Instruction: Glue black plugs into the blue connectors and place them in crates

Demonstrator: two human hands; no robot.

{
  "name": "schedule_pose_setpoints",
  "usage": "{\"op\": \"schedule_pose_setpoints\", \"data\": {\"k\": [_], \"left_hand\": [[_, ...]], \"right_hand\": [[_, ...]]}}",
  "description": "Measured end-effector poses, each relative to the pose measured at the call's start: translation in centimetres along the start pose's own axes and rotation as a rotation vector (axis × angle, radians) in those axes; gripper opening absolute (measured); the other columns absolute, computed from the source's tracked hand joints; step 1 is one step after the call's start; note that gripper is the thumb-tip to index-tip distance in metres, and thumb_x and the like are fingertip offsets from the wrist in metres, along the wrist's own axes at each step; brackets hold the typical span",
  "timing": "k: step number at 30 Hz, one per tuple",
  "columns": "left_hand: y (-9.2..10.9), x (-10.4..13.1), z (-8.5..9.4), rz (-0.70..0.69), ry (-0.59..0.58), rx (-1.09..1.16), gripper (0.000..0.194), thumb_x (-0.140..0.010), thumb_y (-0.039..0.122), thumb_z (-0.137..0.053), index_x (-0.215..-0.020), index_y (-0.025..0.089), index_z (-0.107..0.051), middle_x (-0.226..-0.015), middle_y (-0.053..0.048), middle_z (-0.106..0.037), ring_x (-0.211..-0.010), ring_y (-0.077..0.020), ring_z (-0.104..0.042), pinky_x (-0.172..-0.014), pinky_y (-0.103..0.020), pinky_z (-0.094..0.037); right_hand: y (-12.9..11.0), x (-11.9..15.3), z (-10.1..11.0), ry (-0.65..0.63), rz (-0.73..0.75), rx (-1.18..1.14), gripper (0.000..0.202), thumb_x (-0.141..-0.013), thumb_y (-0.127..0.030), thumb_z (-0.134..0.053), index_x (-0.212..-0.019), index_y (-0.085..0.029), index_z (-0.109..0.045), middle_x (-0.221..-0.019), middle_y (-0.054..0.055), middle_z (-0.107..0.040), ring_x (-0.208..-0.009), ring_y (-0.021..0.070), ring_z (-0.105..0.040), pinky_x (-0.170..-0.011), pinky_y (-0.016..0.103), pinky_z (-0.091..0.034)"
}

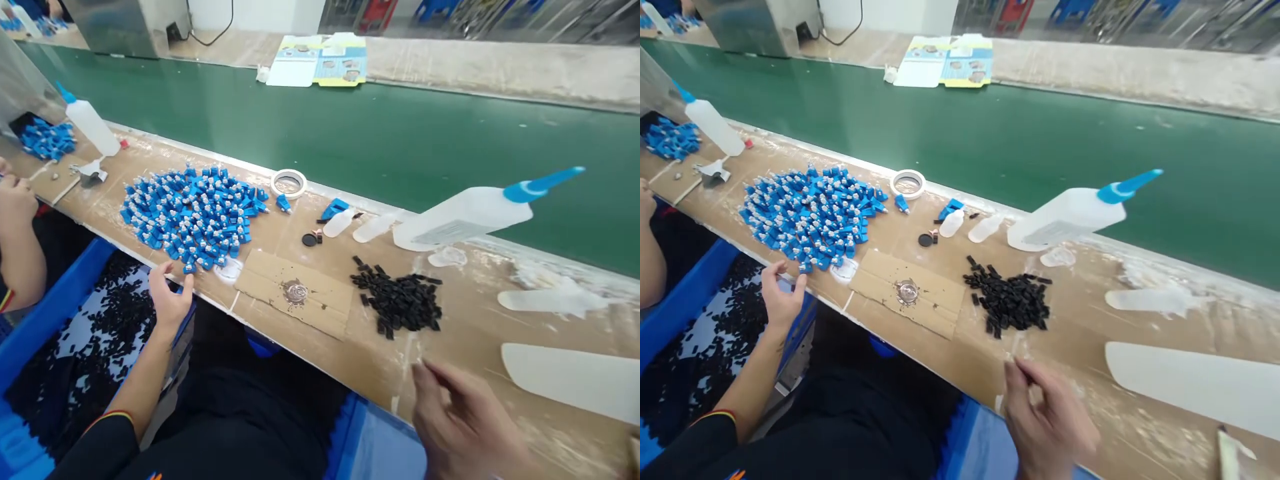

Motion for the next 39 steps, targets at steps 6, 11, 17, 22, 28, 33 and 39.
{"op": "schedule_pose_setpoints", "data": {"k": [6, 11, 17, 22, 28, 33, 39], "left_hand": [[-1.3, -0.1, -2.1, 0.032, -0.147, -0.152, 0.032, -0.086, 0.040, -0.068, -0.108, 0.016, -0.068, -0.103, -0.012, -0.071, -0.102, -0.0279, -0.064, -0.098, -0.042, -0.043], [-2.0, 0.5, -1.7, 0.171, -0.040, -0.068, 0.032, -0.087, 0.036, -0.065, -0.110, 0.014, -0.069, -0.104, -0.014, -0.070, -0.098, -0.0283, -0.066, -0.096, -0.044, -0.048], [0.8, 0.5, 0.8, 0.493, 0.139, 0.620, 0.029, -0.085, 0.034, -0.065, -0.109, 0.017, -0.065, -0.090, -0.005, -0.063, -0.088, -0.0232, -0.066, -0.086, -0.042, -0.055], [5.3, 1.9, -0.7, 0.626, -0.242, 1.118, 0.009, -0.090, 0.030, -0.060, -0.094, 0.022, -0.059, -0.087, 0.000, -0.055, -0.065, -0.0148, -0.062, -0.051, -0.026, -0.049], [10.8, 4.8, -4.1, 0.523, -0.853, 1.230, 0.015, -0.092, 0.030, -0.065, -0.097, 0.021, -0.055, -0.083, -0.001, -0.061, -0.067, -0.0102, -0.054, -0.061, -0.022, -0.045], [13.6, 5.8, -5.8, 0.471, -1.094, 1.219, 0.028, -0.087, 0.041, -0.071, -0.099, 0.016, -0.063, -0.080, -0.003, -0.059, -0.070, -0.0118, -0.052, -0.065, -0.024, -0.044], [13.0, 5.6, -5.7, 0.410, -1.076, 1.185, 0.025, -0.094, 0.039, -0.062, -0.092, 0.015, -0.066, -0.083, -0.004, -0.060, -0.067, -0.0116, -0.052, -0.063, -0.025, -0.044]], "right_hand": [[-3.9, -8.6, -5.1, -0.084, 0.110, 0.052, 0.026, -0.087, -0.033, -0.071, -0.069, -0.021, -0.059, -0.062, -0.002, -0.056, -0.055, 0.0132, -0.051, -0.057, 0.028, -0.042], [-1.3, -11.4, -9.0, -0.369, -0.026, 0.207, 0.020, -0.094, -0.035, -0.055, -0.094, -0.020, -0.068, -0.088, 0.006, -0.067, -0.073, 0.0186, -0.061, -0.072, 0.033, -0.048], [-0.1, -13.9, -14.7, -0.614, -0.035, 0.572, 0.026, -0.094, -0.032, -0.053, -0.099, -0.019, -0.074, -0.102, 0.011, -0.069, -0.100, 0.0282, -0.060, -0.083, 0.038, -0.046], [-1.0, -14.6, -15.1, -0.582, 0.001, 0.472, 0.018, -0.089, -0.021, -0.057, -0.092, -0.016, -0.073, -0.094, 0.013, -0.070, -0.095, 0.0287, -0.062, -0.084, 0.042, -0.049], [-10.8, -7.9, -10.1, -0.432, 0.219, -0.186, 0.013, -0.087, -0.014, -0.070, -0.095, -0.024, -0.067, -0.086, 0.003, -0.072, -0.077, 0.0189, -0.069, -0.069, 0.032, -0.056], [-16.1, -2.1, -9.0, -0.394, 0.375, -0.418, 0.037, -0.081, 0.005, -0.068, -0.105, -0.022, -0.066, -0.089, 0.006, -0.070, -0.075, 0.0183, -0.067, -0.061, 0.031, -0.058], [-15.9, -2.1, -10.1, -0.410, 0.383, -0.479, 0.029, -0.083, 0.000, -0.070, -0.102, -0.022, -0.070, -0.088, 0.007, -0.072, -0.075, 0.0181, -0.070, -0.062, 0.031, -0.061]]}}
Point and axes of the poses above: each hand's wrist, its own x-axis away from the middle knuckle, its own z-axis out of the back of the hand, y = z × x, the point moved 4 cm from there along -x, towards the middle knuckle
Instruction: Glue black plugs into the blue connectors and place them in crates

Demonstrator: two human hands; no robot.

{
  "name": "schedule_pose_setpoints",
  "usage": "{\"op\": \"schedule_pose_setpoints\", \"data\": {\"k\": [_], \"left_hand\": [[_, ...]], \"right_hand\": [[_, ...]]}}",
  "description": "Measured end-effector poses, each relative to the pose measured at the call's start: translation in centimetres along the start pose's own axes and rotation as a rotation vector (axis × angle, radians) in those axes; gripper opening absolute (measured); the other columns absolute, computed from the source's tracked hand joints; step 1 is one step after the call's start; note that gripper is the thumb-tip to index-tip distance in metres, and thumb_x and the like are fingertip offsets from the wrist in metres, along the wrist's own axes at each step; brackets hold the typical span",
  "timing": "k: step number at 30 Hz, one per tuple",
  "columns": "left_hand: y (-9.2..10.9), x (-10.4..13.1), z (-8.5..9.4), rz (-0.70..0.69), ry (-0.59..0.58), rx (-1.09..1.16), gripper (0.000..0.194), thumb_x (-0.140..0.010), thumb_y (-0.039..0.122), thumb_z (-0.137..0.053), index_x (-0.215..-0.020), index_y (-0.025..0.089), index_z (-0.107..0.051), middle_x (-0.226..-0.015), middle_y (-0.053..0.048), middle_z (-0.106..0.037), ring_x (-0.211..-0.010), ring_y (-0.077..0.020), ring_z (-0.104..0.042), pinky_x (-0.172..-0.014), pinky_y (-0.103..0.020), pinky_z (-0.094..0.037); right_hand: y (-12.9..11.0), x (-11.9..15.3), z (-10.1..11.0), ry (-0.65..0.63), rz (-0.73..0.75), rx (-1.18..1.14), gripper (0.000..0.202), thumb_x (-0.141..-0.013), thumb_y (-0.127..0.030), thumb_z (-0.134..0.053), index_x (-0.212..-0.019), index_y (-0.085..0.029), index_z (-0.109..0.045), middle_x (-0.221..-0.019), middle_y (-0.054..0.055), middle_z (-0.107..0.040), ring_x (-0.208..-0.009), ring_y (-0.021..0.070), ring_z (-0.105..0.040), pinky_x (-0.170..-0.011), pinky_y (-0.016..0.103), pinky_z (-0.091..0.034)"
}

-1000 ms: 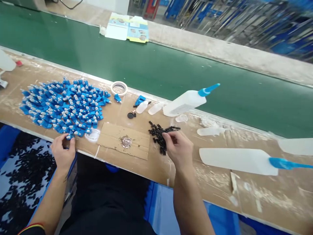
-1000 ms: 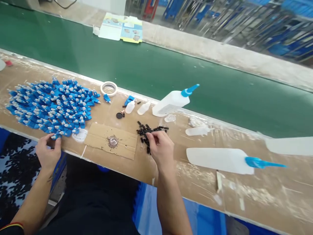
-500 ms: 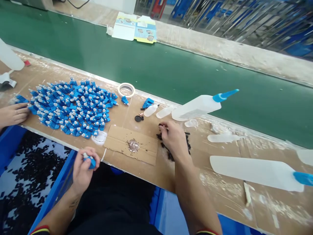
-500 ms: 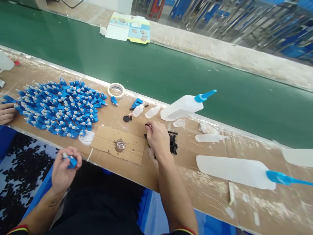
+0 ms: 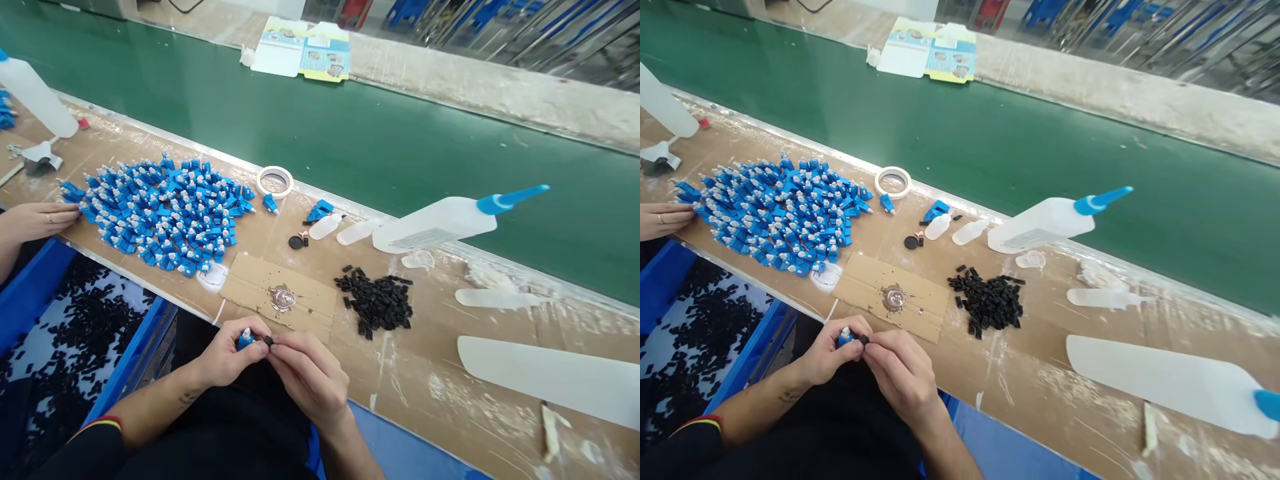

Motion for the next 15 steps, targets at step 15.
{"op": "schedule_pose_setpoints", "data": {"k": [15], "left_hand": [[0.9, 0.1, 0.5, -0.437, 0.141, -0.502, 0.026, -0.090, 0.009, -0.063, -0.111, 0.022, -0.069, -0.093, -0.005, -0.071, -0.079, -0.0145, -0.067, -0.070, -0.026, -0.056]], "right_hand": [[1.6, 1.6, -0.5, 0.030, -0.365, -0.187, 0.015, -0.084, -0.011, -0.068, -0.087, -0.023, -0.075, -0.083, 0.004, -0.076, -0.073, 0.0171, -0.073, -0.066, 0.027, -0.062]]}}
Point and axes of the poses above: each hand's wrist, its own x-axis away from the middle knuckle, its own z-axis out of the back of the hand, y = z × x, the point moved 4 cm from there along -x, towards the middle knuckle
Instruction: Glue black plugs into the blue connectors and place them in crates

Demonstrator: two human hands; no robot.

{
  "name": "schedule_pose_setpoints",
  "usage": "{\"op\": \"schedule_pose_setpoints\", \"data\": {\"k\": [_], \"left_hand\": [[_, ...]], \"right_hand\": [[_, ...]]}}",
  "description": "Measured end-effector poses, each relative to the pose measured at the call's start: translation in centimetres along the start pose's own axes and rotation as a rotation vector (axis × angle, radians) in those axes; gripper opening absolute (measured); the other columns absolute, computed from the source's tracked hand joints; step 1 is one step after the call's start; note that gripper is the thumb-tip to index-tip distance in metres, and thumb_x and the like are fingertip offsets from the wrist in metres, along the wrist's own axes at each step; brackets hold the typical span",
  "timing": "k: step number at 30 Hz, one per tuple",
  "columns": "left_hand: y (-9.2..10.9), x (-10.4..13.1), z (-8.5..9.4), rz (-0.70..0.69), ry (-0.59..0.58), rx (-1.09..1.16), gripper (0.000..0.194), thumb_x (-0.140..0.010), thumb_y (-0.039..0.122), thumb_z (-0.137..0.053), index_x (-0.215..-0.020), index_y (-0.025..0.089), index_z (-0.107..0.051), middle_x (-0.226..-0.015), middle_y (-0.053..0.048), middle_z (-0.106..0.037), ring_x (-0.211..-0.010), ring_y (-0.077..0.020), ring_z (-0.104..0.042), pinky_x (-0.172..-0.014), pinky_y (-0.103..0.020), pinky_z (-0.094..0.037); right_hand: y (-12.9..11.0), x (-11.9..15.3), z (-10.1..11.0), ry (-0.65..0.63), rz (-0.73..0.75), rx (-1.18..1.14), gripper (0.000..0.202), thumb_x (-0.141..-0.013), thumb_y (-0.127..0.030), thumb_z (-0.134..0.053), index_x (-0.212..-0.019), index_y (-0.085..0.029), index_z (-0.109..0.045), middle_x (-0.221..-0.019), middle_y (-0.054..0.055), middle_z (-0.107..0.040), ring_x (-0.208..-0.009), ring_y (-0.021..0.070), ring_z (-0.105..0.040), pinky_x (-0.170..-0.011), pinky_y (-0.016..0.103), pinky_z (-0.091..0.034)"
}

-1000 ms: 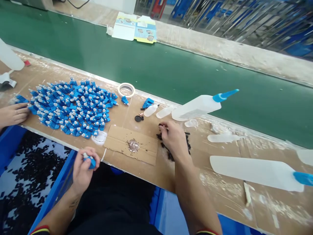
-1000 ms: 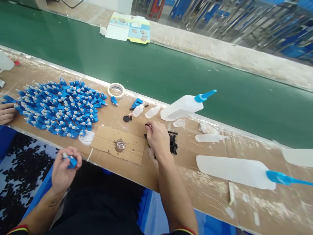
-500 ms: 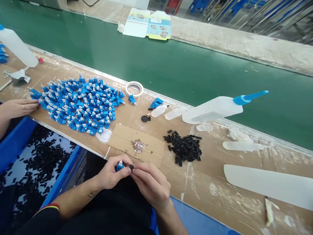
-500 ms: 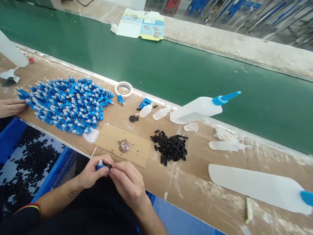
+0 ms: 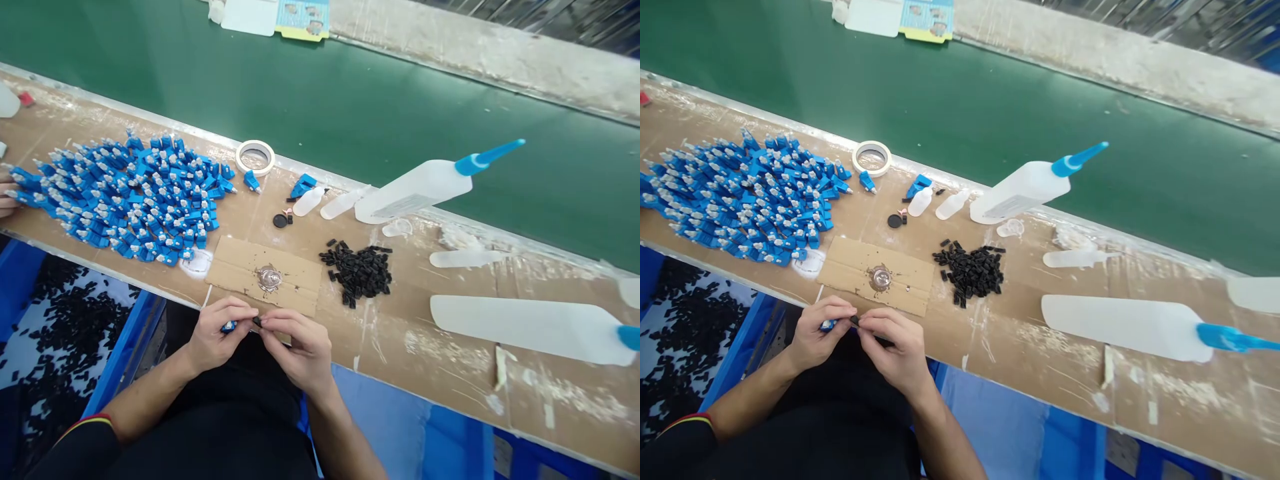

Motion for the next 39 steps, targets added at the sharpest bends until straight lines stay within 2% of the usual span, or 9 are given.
{"op": "schedule_pose_setpoints", "data": {"k": [4, 8, 12, 17, 20, 25, 31, 34, 39], "left_hand": [[-0.4, 0.1, 0.1, 0.040, 0.016, 0.029, 0.028, -0.088, 0.009, -0.065, -0.112, 0.023, -0.070, -0.091, -0.004, -0.071, -0.080, -0.0144, -0.067, -0.073, -0.026, -0.055], [-2.6, 0.7, 0.7, 0.401, 0.105, 0.343, 0.036, -0.089, 0.022, -0.064, -0.125, 0.024, -0.067, -0.096, -0.005, -0.062, -0.077, -0.0135, -0.060, -0.065, -0.025, -0.050], [-3.8, 1.2, 0.9, 0.636, 0.118, 0.782, 0.051, -0.083, 0.023, -0.061, -0.135, 0.025, -0.061, -0.103, -0.006, -0.053, -0.081, -0.0149, -0.059, -0.061, -0.025, -0.050], [-3.5, 1.7, 1.5, 0.584, 0.093, 0.745, 0.061, -0.091, 0.024, -0.064, -0.148, 0.028, -0.045, -0.100, -0.005, -0.059, -0.086, -0.0152, -0.063, -0.071, -0.029, -0.057], [-3.5, 2.0, 1.6, 0.566, 0.088, 0.757, 0.067, -0.092, 0.029, -0.068, -0.151, 0.027, -0.036, -0.101, -0.007, -0.066, -0.086, -0.0169, -0.067, -0.068, -0.028, -0.058], [-4.1, 2.1, 1.9, 0.585, 0.165, 0.773, 0.049, -0.086, 0.030, -0.076, -0.128, 0.022, -0.051, -0.101, -0.009, -0.070, -0.078, -0.0159, -0.068, -0.056, -0.021, -0.054], [-4.3, 2.1, 2.1, 0.685, 0.271, 0.821, 0.039, -0.087, 0.035, -0.074, -0.122, 0.024, -0.060, -0.101, -0.004, -0.065, -0.083, -0.0159, -0.069, -0.076, -0.032, -0.059], [-4.1, 2.2, 2.1, 0.697, 0.257, 0.857, 0.041, -0.085, 0.031, -0.075, -0.124, 0.025, -0.061, -0.103, -0.004, -0.064, -0.088, -0.0180, -0.069, -0.081, -0.035, -0.059], [-3.1, 1.2, 1.5, 0.566, 0.178, 0.737, 0.039, -0.085, 0.022, -0.074, -0.122, 0.026, -0.061, -0.104, -0.003, -0.064, -0.091, -0.0173, -0.069, -0.081, -0.032, -0.059]], "right_hand": [[0.6, -0.4, 0.8, -0.011, -0.040, -0.041, 0.013, -0.082, -0.010, -0.070, -0.084, -0.023, -0.073, -0.082, 0.003, -0.076, -0.073, 0.0169, -0.073, -0.066, 0.027, -0.062], [1.7, -1.9, 3.1, 0.047, 0.041, 0.273, 0.012, -0.087, -0.013, -0.067, -0.086, -0.023, -0.074, -0.086, 0.004, -0.077, -0.079, 0.0187, -0.074, -0.074, 0.031, -0.063], [2.7, -3.8, 3.9, -0.113, 0.184, 0.581, 0.015, -0.093, -0.016, -0.061, -0.091, -0.023, -0.074, -0.092, 0.004, -0.077, -0.083, 0.0180, -0.074, -0.074, 0.030, -0.061], [3.5, -4.4, 3.1, -0.274, 0.310, 0.732, 0.016, -0.094, -0.014, -0.059, -0.094, -0.020, -0.074, -0.094, 0.006, -0.076, -0.080, 0.0184, -0.071, -0.069, 0.029, -0.057], [3.7, -4.3, 2.9, -0.309, 0.304, 0.747, 0.017, -0.095, -0.015, -0.058, -0.094, -0.021, -0.073, -0.095, 0.006, -0.076, -0.082, 0.0181, -0.070, -0.071, 0.029, -0.056], [4.1, -4.2, 3.0, -0.323, 0.274, 0.700, 0.017, -0.096, -0.017, -0.057, -0.095, -0.021, -0.074, -0.096, 0.007, -0.075, -0.083, 0.0186, -0.071, -0.071, 0.030, -0.057], [4.0, -4.3, 3.0, -0.320, 0.277, 0.685, 0.018, -0.096, -0.017, -0.057, -0.095, -0.022, -0.075, -0.095, 0.007, -0.076, -0.081, 0.0182, -0.070, -0.070, 0.030, -0.056], [3.6, -4.3, 3.5, -0.248, 0.203, 0.564, 0.016, -0.093, -0.016, -0.061, -0.094, -0.023, -0.076, -0.095, 0.006, -0.077, -0.083, 0.0176, -0.071, -0.073, 0.029, -0.057], [4.2, -3.8, 5.3, 0.125, -0.169, -0.032, 0.011, -0.078, -0.015, -0.077, -0.082, -0.026, -0.078, -0.081, 0.001, -0.074, -0.070, 0.0146, -0.068, -0.060, 0.026, -0.053]]}}
Point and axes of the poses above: each hand's wrist, its own x-axis away from the middle knuckle, its own z-axis out of the back of the hand, y = z × x, the point moved 4 cm from there along -x, towards the middle knuckle
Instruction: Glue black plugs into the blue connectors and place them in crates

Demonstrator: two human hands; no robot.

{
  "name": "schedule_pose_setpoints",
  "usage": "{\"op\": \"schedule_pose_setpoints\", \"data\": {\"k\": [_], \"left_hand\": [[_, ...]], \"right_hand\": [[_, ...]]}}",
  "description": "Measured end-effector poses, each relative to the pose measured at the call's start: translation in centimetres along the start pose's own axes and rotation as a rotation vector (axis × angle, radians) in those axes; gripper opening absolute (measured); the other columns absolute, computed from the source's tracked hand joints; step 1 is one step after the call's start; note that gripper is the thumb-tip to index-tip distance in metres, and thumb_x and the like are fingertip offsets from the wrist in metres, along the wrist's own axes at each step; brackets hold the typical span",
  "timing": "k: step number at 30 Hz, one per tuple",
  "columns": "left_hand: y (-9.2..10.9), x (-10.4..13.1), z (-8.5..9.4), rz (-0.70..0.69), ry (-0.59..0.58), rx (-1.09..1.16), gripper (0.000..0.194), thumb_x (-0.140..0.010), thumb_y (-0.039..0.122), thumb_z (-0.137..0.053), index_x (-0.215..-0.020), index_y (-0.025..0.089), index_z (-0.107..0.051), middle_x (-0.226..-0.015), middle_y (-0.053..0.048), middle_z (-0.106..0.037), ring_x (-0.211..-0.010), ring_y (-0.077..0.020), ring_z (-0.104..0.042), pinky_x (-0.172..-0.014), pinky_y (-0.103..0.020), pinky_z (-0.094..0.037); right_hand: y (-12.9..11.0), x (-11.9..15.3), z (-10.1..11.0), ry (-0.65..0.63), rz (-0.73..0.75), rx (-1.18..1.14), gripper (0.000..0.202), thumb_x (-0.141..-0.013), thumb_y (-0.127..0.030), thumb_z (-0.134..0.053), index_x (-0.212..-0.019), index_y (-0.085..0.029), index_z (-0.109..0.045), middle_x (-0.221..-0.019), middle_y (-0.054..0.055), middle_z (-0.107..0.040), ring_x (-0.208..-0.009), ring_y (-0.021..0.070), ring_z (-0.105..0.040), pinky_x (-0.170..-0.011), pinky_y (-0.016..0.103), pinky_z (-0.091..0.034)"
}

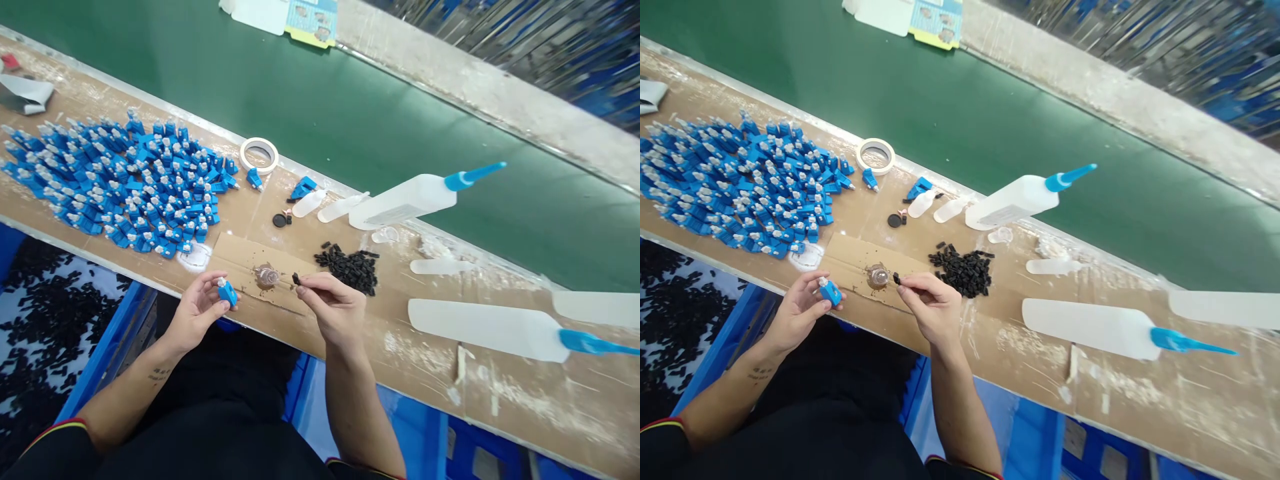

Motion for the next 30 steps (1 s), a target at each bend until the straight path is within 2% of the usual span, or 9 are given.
{"op": "schedule_pose_setpoints", "data": {"k": [4, 9, 11, 14, 17, 22, 28, 30], "left_hand": [[0.5, -0.8, -2.1, -0.105, -0.099, -0.135, 0.031, -0.084, 0.019, -0.076, -0.113, 0.021, -0.064, -0.099, -0.004, -0.069, -0.091, -0.0147, -0.068, -0.083, -0.026, -0.056], [0.7, -1.5, -4.2, -0.165, -0.175, -0.208, 0.028, -0.083, 0.018, -0.077, -0.106, 0.019, -0.063, -0.099, -0.004, -0.070, -0.091, -0.0141, -0.069, -0.085, -0.025, -0.056], [0.7, -1.6, -4.6, -0.151, -0.202, -0.220, 0.028, -0.083, 0.018, -0.077, -0.106, 0.019, -0.062, -0.098, -0.004, -0.071, -0.092, -0.0142, -0.070, -0.086, -0.025, -0.056], [0.8, -1.6, -4.8, -0.139, -0.248, -0.223, 0.027, -0.082, 0.017, -0.077, -0.104, 0.018, -0.061, -0.099, -0.005, -0.072, -0.093, -0.0146, -0.071, -0.088, -0.025, -0.057], [1.0, -1.6, -4.7, -0.149, -0.278, -0.238, 0.027, -0.082, 0.016, -0.077, -0.104, 0.018, -0.062, -0.100, -0.005, -0.072, -0.094, -0.0141, -0.071, -0.089, -0.024, -0.057], [1.3, -1.5, -4.6, -0.181, -0.282, -0.253, 0.029, -0.081, 0.013, -0.078, -0.104, 0.019, -0.061, -0.102, -0.004, -0.071, -0.096, -0.0132, -0.071, -0.088, -0.022, -0.057], [1.6, -1.3, -4.5, -0.217, -0.281, -0.293, 0.026, -0.081, 0.013, -0.077, -0.101, 0.019, -0.063, -0.101, -0.004, -0.072, -0.096, -0.0130, -0.071, -0.089, -0.021, -0.058], [1.7, -1.4, -4.4, -0.220, -0.272, -0.345, 0.029, -0.081, 0.014, -0.077, -0.107, 0.019, -0.065, -0.102, -0.005, -0.072, -0.096, -0.0139, -0.071, -0.089, -0.023, -0.058]], "right_hand": [[0.8, 0.6, -0.3, 0.113, -0.252, -0.456, 0.014, -0.067, -0.018, -0.084, -0.075, -0.027, -0.079, -0.072, -0.001, -0.069, -0.053, 0.0097, -0.059, -0.048, 0.024, -0.047], [0.2, 1.2, -0.9, 0.060, -0.326, -0.611, 0.015, -0.065, -0.018, -0.085, -0.075, -0.028, -0.079, -0.072, -0.002, -0.069, -0.050, 0.0084, -0.057, -0.044, 0.022, -0.044], [-0.3, 1.5, -0.9, 0.006, -0.278, -0.567, 0.015, -0.068, -0.017, -0.085, -0.077, -0.028, -0.079, -0.074, -0.001, -0.070, -0.055, 0.0102, -0.061, -0.047, 0.022, -0.048], [-1.5, 1.8, -0.9, -0.092, -0.125, -0.346, 0.021, -0.073, -0.011, -0.081, -0.083, -0.029, -0.080, -0.081, 0.001, -0.075, -0.074, 0.0150, -0.070, -0.065, 0.026, -0.057], [-3.0, 1.9, -1.2, -0.199, 0.037, -0.140, 0.028, -0.077, -0.005, -0.077, -0.090, -0.029, -0.080, -0.088, 0.001, -0.077, -0.084, 0.0167, -0.073, -0.077, 0.029, -0.060], [-4.5, 1.7, -2.0, -0.253, 0.174, 0.023, 0.026, -0.079, -0.003, -0.074, -0.091, -0.026, -0.077, -0.089, 0.002, -0.077, -0.082, 0.0165, -0.073, -0.074, 0.028, -0.060], [-4.9, 1.8, -2.3, -0.279, 0.225, 0.137, 0.021, -0.082, -0.004, -0.071, -0.090, -0.023, -0.075, -0.090, 0.002, -0.075, -0.081, 0.0146, -0.073, -0.074, 0.026, -0.060], [-5.1, 2.0, -2.4, -0.298, 0.255, 0.187, 0.021, -0.084, -0.004, -0.069, -0.092, -0.023, -0.073, -0.091, 0.002, -0.075, -0.082, 0.0145, -0.072, -0.074, 0.026, -0.059]]}}
Point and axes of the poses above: each hand's wrist, its own x-axis away from the middle knuckle, its own z-axis out of the back of the hand, y = z × x, the point moved 4 cm from there along -x, towards the middle knuckle
